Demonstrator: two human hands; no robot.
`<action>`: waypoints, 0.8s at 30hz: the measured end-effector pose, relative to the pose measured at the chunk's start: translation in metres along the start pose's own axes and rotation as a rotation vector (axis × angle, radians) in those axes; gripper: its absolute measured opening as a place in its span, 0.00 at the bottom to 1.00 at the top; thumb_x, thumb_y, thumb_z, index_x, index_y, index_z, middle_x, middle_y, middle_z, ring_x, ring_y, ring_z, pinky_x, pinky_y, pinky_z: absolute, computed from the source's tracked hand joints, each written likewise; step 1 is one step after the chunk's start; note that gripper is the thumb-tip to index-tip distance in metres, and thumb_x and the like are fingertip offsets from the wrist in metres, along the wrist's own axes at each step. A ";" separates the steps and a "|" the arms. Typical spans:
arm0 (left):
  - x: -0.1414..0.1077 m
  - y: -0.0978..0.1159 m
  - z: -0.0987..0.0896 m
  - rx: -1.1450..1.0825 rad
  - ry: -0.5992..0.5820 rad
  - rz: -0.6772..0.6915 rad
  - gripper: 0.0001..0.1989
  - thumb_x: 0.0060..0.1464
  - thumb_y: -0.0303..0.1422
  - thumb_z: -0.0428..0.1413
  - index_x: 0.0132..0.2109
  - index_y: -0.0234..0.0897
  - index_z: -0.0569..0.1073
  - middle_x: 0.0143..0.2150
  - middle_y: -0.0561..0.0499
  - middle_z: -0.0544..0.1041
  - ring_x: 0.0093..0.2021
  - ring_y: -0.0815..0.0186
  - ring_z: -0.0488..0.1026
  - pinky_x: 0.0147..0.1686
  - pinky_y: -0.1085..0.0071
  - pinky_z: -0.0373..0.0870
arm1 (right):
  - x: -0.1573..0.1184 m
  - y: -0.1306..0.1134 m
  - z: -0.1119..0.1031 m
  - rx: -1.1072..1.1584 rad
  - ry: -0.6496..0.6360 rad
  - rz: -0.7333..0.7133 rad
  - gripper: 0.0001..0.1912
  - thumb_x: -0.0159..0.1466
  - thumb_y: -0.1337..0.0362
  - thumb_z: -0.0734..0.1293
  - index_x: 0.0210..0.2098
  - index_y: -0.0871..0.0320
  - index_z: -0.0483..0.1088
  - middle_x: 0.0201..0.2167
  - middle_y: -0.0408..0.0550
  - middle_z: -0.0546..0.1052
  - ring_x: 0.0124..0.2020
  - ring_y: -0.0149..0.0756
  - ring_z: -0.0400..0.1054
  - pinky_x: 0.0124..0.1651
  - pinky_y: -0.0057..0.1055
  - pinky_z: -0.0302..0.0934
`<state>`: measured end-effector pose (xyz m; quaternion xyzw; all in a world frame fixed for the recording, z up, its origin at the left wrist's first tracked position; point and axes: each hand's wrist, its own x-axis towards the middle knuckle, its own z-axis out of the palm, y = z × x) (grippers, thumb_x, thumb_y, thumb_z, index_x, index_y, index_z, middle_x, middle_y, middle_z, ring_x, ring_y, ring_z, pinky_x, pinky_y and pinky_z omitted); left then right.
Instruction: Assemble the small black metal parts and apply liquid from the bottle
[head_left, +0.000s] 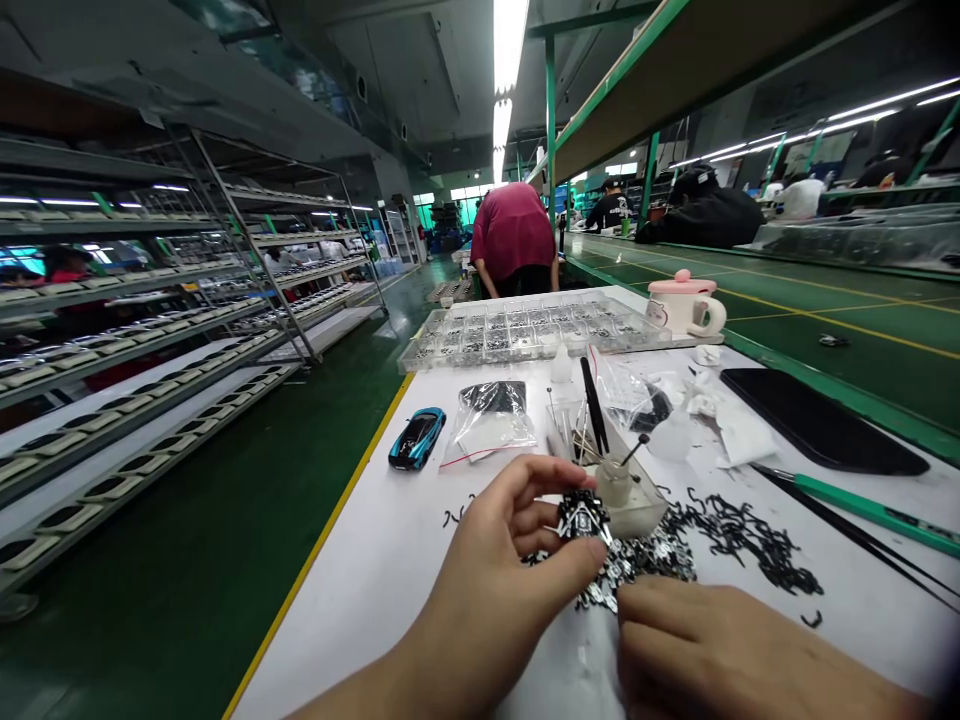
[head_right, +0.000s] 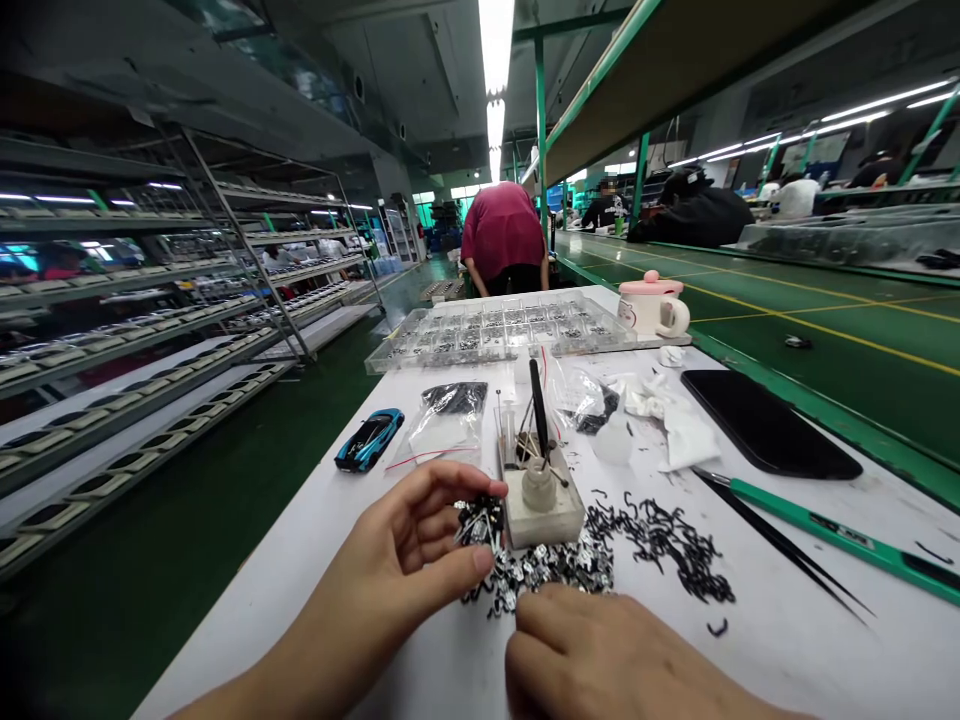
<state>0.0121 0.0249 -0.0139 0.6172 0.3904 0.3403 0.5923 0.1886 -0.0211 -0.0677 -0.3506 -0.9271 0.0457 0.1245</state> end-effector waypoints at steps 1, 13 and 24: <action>0.000 -0.001 0.000 -0.003 0.000 0.001 0.13 0.51 0.27 0.61 0.44 0.40 0.70 0.47 0.52 0.73 0.36 0.69 0.64 0.39 0.71 0.64 | 0.001 -0.001 -0.001 0.018 -0.014 0.018 0.10 0.53 0.79 0.66 0.27 0.57 0.66 0.27 0.40 0.74 0.24 0.29 0.67 0.22 0.25 0.57; 0.000 0.001 0.001 -0.005 -0.043 -0.046 0.13 0.52 0.28 0.60 0.45 0.39 0.69 0.42 0.54 0.71 0.33 0.71 0.63 0.36 0.73 0.63 | 0.003 0.039 -0.044 0.634 0.579 0.601 0.12 0.65 0.52 0.64 0.43 0.52 0.62 0.28 0.39 0.66 0.21 0.27 0.58 0.19 0.24 0.53; -0.004 -0.005 0.008 0.036 -0.089 -0.019 0.12 0.53 0.28 0.60 0.45 0.38 0.70 0.47 0.53 0.73 0.33 0.72 0.62 0.34 0.74 0.62 | 0.007 0.039 -0.069 0.646 1.037 0.543 0.09 0.62 0.61 0.69 0.29 0.54 0.67 0.23 0.39 0.68 0.21 0.27 0.59 0.20 0.27 0.51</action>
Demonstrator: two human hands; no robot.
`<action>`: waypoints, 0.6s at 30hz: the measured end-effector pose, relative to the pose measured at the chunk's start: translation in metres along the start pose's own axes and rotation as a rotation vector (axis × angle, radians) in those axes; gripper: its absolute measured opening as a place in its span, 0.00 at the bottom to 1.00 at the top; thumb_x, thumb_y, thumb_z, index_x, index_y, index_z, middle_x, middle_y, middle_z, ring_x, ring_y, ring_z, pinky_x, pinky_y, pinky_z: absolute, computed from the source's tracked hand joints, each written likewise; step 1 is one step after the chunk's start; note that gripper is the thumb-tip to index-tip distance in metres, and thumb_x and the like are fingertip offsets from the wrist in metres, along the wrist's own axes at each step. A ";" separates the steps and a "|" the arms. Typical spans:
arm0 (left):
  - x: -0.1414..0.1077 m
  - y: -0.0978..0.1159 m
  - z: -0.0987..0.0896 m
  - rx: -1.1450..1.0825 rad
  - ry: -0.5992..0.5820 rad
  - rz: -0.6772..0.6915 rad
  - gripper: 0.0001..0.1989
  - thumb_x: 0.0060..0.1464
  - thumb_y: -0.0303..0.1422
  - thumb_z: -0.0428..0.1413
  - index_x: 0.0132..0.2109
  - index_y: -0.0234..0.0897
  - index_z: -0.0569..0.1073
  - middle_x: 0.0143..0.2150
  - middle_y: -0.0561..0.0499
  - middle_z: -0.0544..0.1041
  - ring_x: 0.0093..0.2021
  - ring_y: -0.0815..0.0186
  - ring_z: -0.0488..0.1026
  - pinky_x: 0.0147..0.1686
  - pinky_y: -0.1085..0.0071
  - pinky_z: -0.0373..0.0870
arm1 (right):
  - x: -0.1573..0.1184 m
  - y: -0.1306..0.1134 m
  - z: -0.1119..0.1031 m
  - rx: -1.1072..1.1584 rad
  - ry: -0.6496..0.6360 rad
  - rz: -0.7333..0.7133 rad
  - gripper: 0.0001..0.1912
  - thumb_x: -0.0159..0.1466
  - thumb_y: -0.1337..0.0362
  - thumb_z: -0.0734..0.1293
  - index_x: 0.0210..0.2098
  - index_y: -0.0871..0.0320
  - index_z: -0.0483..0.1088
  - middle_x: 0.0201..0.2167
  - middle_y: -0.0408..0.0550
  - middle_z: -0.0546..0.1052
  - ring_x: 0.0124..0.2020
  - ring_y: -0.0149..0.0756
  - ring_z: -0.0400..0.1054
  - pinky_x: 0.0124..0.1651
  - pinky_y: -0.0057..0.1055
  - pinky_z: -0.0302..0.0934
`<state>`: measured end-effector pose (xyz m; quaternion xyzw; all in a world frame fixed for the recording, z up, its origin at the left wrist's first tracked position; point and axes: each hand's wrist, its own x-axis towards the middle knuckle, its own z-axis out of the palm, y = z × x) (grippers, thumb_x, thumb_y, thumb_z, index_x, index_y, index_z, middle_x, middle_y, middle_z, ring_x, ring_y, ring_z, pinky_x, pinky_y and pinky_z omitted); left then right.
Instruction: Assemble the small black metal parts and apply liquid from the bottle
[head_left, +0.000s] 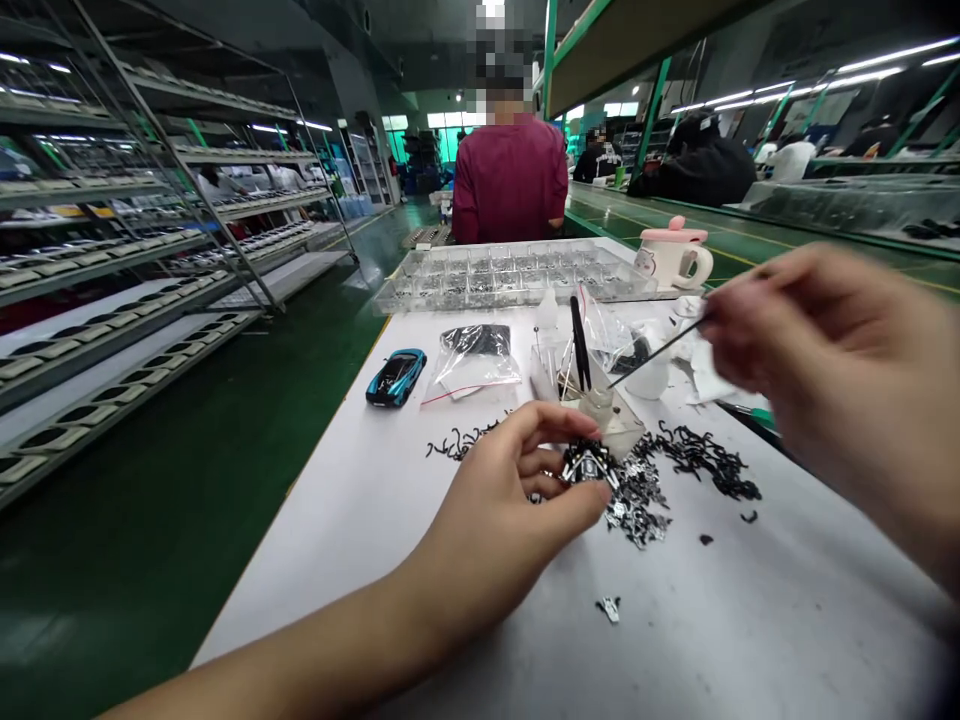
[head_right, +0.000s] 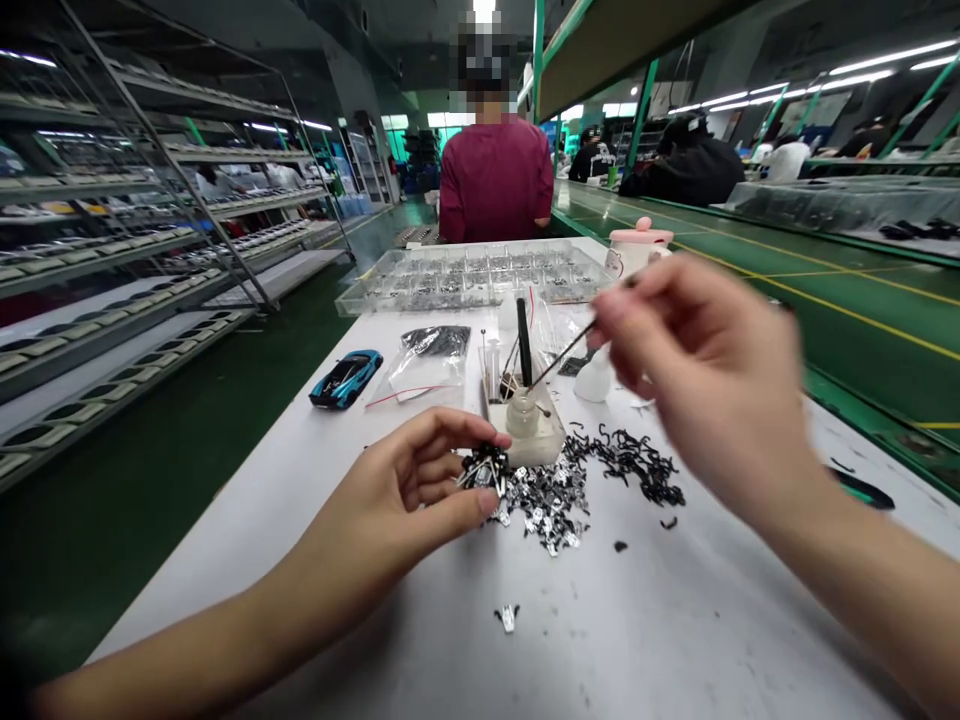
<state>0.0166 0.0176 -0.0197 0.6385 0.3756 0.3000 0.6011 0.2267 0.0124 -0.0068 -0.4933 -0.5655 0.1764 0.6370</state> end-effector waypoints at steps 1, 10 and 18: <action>0.000 0.000 -0.001 -0.005 0.020 0.011 0.12 0.53 0.28 0.60 0.45 0.39 0.70 0.47 0.54 0.73 0.35 0.71 0.64 0.36 0.74 0.64 | 0.000 -0.003 -0.004 0.053 0.070 -0.042 0.08 0.62 0.62 0.69 0.29 0.54 0.66 0.24 0.39 0.69 0.23 0.28 0.61 0.21 0.27 0.52; 0.005 -0.001 -0.006 -0.099 0.182 0.160 0.10 0.56 0.27 0.60 0.44 0.36 0.68 0.48 0.53 0.75 0.48 0.68 0.71 0.45 0.75 0.70 | -0.045 0.013 0.007 0.148 -0.485 0.407 0.14 0.66 0.52 0.65 0.29 0.53 0.65 0.18 0.37 0.68 0.18 0.25 0.54 0.18 0.23 0.48; 0.004 -0.001 -0.006 -0.088 0.136 0.151 0.09 0.55 0.26 0.60 0.43 0.35 0.69 0.47 0.53 0.75 0.50 0.67 0.71 0.45 0.77 0.69 | -0.050 0.004 0.017 0.042 -0.569 0.329 0.16 0.65 0.53 0.65 0.25 0.55 0.65 0.14 0.36 0.64 0.16 0.23 0.53 0.17 0.18 0.49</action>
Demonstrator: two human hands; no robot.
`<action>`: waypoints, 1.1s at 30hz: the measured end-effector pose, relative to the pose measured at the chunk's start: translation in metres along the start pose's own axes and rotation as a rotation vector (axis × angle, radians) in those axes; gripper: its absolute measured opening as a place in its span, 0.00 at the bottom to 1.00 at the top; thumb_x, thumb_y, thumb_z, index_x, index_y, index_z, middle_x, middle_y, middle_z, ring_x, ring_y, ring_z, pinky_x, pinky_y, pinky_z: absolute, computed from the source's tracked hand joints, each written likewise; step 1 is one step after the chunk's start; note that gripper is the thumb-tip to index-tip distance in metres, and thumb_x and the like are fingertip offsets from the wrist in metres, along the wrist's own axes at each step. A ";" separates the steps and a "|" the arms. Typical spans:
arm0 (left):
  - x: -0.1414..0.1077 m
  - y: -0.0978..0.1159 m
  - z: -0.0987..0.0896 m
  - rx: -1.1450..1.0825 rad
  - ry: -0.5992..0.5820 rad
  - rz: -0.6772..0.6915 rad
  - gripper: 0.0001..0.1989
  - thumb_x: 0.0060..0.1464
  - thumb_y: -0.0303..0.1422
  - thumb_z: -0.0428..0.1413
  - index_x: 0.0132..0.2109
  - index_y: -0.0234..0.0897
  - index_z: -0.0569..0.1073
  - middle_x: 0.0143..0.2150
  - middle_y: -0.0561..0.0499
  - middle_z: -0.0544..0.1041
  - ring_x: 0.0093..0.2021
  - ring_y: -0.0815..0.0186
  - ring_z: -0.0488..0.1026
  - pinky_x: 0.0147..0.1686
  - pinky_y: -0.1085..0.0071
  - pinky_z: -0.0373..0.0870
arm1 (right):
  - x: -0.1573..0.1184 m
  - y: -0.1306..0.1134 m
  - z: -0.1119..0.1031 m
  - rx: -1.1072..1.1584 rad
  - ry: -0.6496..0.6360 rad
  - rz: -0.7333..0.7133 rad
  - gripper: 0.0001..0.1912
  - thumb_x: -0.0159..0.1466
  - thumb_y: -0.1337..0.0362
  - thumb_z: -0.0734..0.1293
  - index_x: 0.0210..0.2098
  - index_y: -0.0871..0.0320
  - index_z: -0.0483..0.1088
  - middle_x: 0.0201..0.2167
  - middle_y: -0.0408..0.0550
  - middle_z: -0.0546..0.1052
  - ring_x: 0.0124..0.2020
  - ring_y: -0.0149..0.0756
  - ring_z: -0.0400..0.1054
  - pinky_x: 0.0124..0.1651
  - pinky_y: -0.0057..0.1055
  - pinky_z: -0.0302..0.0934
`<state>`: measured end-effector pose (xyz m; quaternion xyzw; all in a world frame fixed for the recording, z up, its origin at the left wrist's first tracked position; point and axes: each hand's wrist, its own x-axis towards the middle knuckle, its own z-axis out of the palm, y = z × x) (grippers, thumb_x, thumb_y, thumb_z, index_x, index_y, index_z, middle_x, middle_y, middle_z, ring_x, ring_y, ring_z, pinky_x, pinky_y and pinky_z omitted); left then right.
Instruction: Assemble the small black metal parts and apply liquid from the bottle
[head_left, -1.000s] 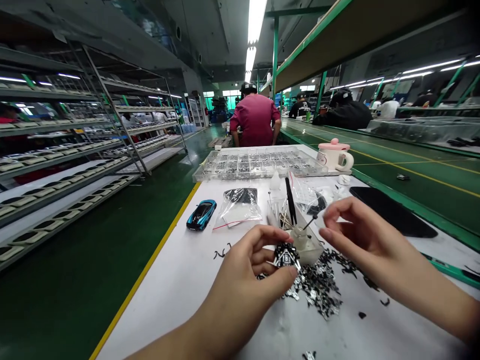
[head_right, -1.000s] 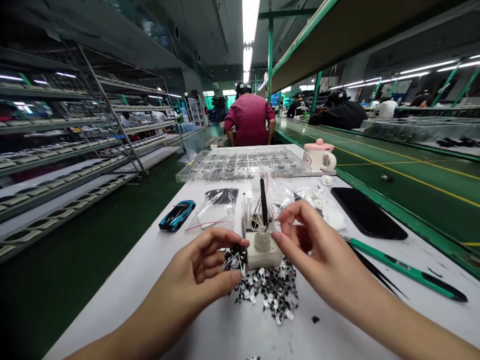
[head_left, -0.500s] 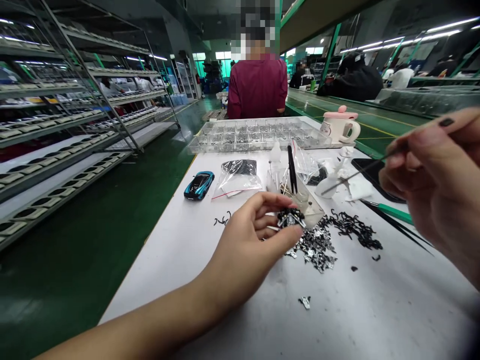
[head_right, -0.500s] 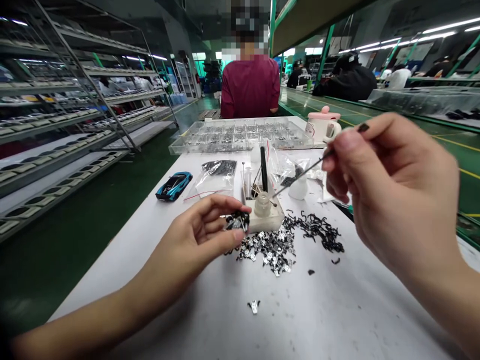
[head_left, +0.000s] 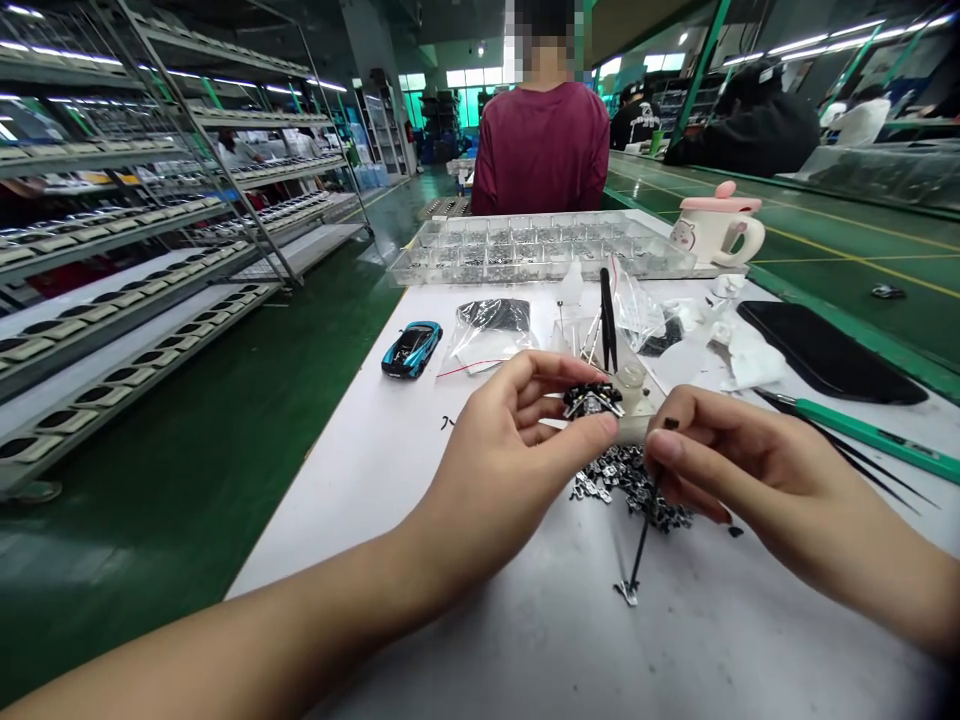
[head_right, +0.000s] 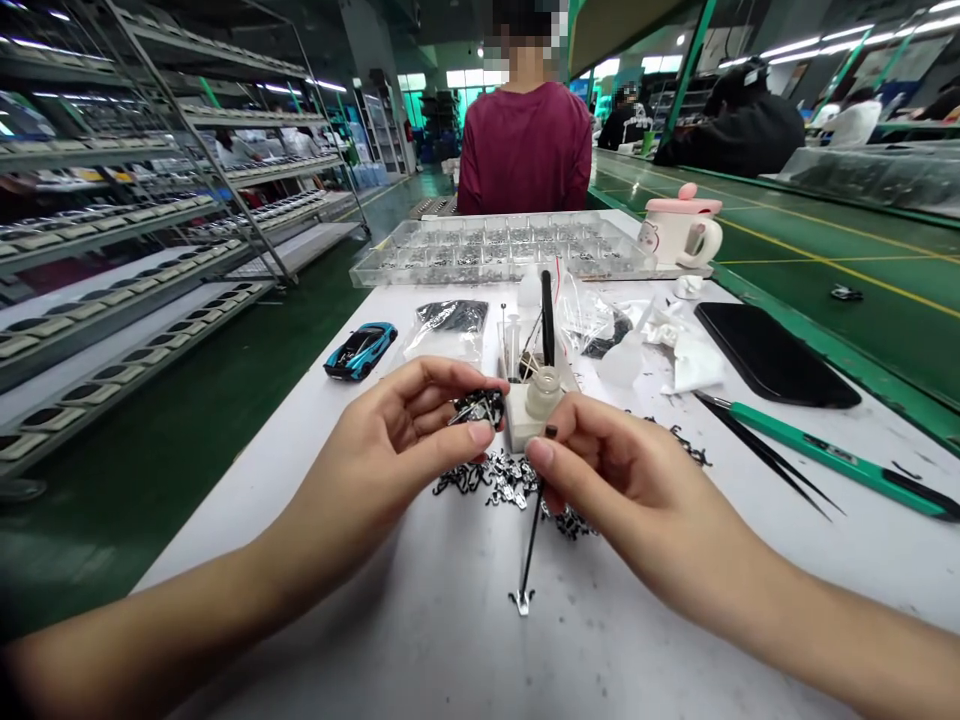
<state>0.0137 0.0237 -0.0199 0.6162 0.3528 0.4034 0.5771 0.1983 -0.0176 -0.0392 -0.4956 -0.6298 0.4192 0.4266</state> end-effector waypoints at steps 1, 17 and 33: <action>0.000 0.001 0.000 0.002 -0.007 -0.001 0.09 0.55 0.26 0.60 0.43 0.36 0.69 0.47 0.53 0.75 0.50 0.67 0.71 0.45 0.77 0.69 | 0.000 0.000 0.001 -0.002 0.006 0.009 0.16 0.65 0.53 0.65 0.25 0.55 0.65 0.14 0.36 0.63 0.16 0.24 0.53 0.17 0.19 0.49; 0.001 0.005 -0.001 -0.044 -0.022 -0.176 0.11 0.53 0.26 0.60 0.44 0.40 0.69 0.47 0.56 0.74 0.35 0.70 0.73 0.37 0.73 0.68 | 0.010 -0.008 -0.038 0.050 0.554 -0.340 0.06 0.61 0.63 0.71 0.30 0.56 0.71 0.24 0.44 0.74 0.22 0.30 0.66 0.19 0.25 0.57; 0.005 -0.002 -0.001 -0.033 -0.037 -0.178 0.16 0.51 0.23 0.61 0.47 0.41 0.71 0.53 0.53 0.73 0.57 0.65 0.66 0.57 0.67 0.57 | 0.020 -0.013 -0.034 -0.346 0.505 -0.399 0.05 0.65 0.61 0.66 0.33 0.53 0.70 0.27 0.41 0.74 0.23 0.27 0.62 0.22 0.26 0.59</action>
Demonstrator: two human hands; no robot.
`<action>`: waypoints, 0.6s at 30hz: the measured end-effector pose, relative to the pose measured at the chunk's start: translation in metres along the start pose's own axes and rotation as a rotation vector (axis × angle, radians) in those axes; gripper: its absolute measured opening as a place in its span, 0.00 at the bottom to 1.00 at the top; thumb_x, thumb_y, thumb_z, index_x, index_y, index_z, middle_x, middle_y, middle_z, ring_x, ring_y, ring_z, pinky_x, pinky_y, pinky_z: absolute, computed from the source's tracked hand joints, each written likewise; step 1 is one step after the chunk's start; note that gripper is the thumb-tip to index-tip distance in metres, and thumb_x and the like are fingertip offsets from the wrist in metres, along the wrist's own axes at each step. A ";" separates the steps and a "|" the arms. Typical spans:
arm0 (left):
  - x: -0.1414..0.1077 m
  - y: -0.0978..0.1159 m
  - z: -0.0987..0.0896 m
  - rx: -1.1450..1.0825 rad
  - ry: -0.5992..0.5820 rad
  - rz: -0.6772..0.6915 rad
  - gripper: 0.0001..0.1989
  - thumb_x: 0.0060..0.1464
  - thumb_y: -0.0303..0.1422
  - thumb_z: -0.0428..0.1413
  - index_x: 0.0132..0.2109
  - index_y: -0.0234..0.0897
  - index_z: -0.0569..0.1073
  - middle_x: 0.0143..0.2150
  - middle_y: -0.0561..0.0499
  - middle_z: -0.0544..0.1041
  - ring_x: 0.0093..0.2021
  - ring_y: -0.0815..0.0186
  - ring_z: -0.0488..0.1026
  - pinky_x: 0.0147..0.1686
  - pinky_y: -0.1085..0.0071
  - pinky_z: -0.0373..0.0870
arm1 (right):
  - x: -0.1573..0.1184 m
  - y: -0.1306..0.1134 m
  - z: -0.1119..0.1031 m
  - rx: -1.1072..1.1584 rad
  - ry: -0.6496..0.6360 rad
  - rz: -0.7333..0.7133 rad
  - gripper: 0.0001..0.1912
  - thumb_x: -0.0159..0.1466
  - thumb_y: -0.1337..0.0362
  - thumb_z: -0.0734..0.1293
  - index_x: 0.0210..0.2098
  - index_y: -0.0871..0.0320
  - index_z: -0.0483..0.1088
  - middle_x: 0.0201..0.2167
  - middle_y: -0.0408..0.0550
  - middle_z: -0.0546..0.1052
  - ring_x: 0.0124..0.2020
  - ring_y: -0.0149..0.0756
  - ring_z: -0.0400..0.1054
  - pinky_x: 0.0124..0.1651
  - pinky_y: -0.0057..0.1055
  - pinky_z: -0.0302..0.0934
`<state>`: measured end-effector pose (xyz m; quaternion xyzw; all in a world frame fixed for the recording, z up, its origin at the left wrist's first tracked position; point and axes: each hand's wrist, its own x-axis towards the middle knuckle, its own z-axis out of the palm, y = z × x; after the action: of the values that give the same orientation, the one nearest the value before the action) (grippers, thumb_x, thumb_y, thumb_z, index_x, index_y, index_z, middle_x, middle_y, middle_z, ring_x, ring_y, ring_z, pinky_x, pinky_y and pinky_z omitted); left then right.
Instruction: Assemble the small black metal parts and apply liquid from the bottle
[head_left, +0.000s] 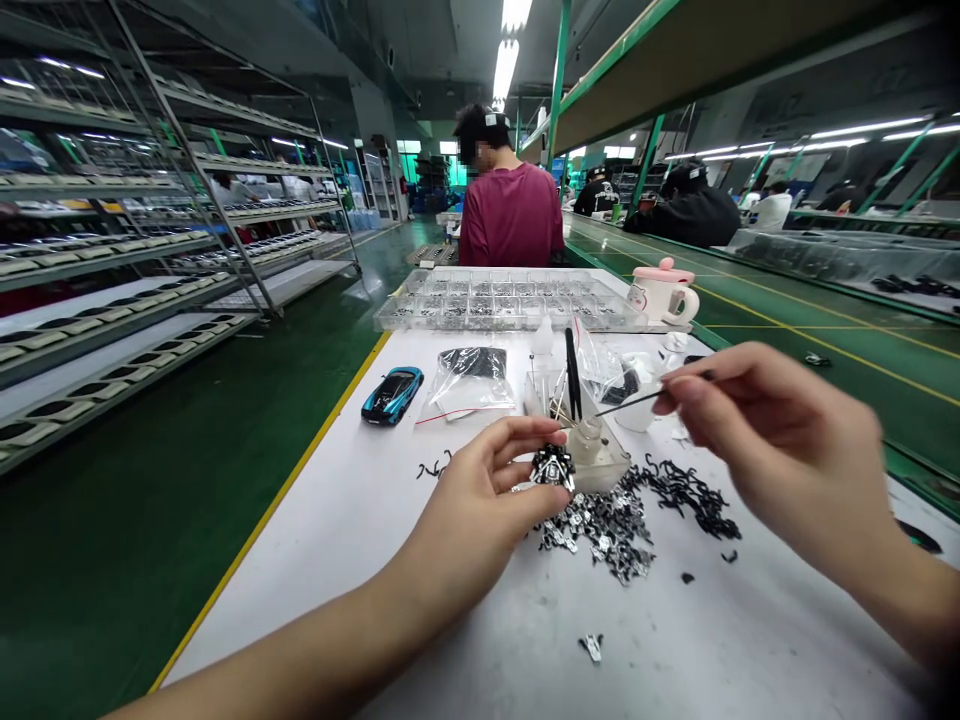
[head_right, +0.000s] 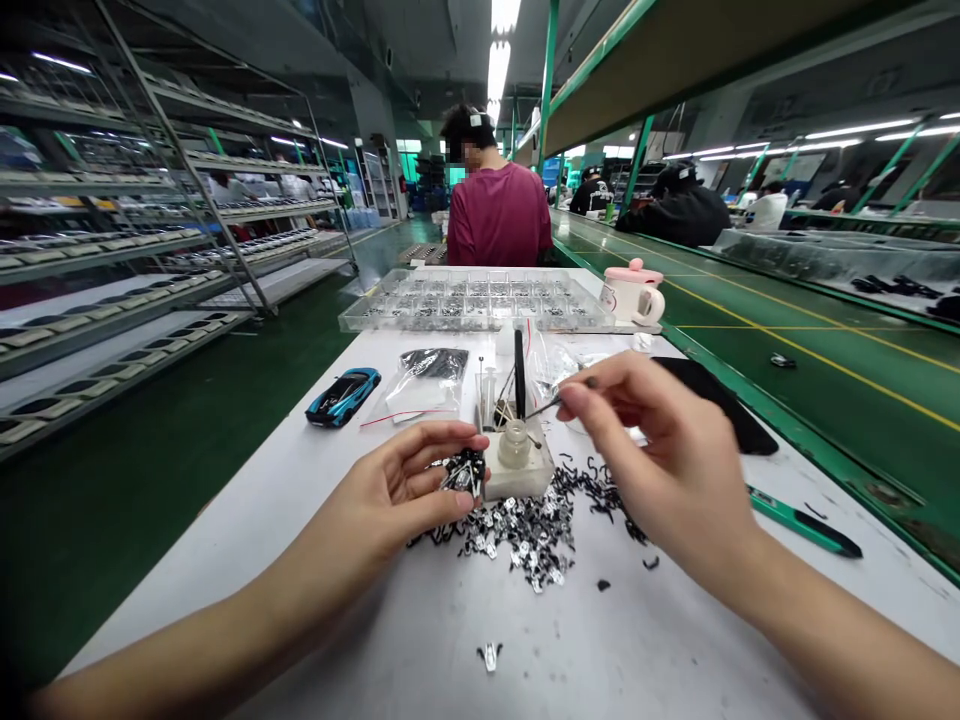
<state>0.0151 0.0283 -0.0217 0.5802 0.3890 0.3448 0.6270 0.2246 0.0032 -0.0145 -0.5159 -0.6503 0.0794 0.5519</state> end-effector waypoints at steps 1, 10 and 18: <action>0.000 0.000 0.000 0.003 -0.002 0.000 0.16 0.51 0.23 0.60 0.46 0.42 0.71 0.53 0.54 0.73 0.58 0.65 0.65 0.58 0.67 0.57 | -0.001 -0.002 -0.002 0.010 0.052 -0.001 0.05 0.66 0.61 0.66 0.34 0.52 0.70 0.28 0.41 0.74 0.22 0.27 0.61 0.22 0.27 0.59; 0.000 0.000 -0.001 0.018 -0.009 0.004 0.15 0.53 0.25 0.60 0.47 0.41 0.71 0.54 0.53 0.73 0.58 0.64 0.66 0.60 0.65 0.57 | -0.001 0.004 0.002 0.034 -0.213 0.097 0.12 0.64 0.58 0.66 0.46 0.51 0.64 0.29 0.40 0.71 0.28 0.31 0.66 0.25 0.27 0.60; 0.002 0.005 -0.003 -0.001 0.072 0.022 0.17 0.53 0.26 0.62 0.49 0.40 0.70 0.53 0.53 0.75 0.57 0.65 0.68 0.57 0.70 0.62 | -0.031 -0.015 0.000 -0.032 -1.163 -0.037 0.14 0.61 0.74 0.63 0.40 0.47 0.68 0.38 0.38 0.74 0.33 0.31 0.69 0.32 0.27 0.60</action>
<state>0.0133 0.0320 -0.0165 0.5713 0.4049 0.3725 0.6090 0.2117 -0.0275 -0.0241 -0.3842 -0.8567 0.3301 0.0972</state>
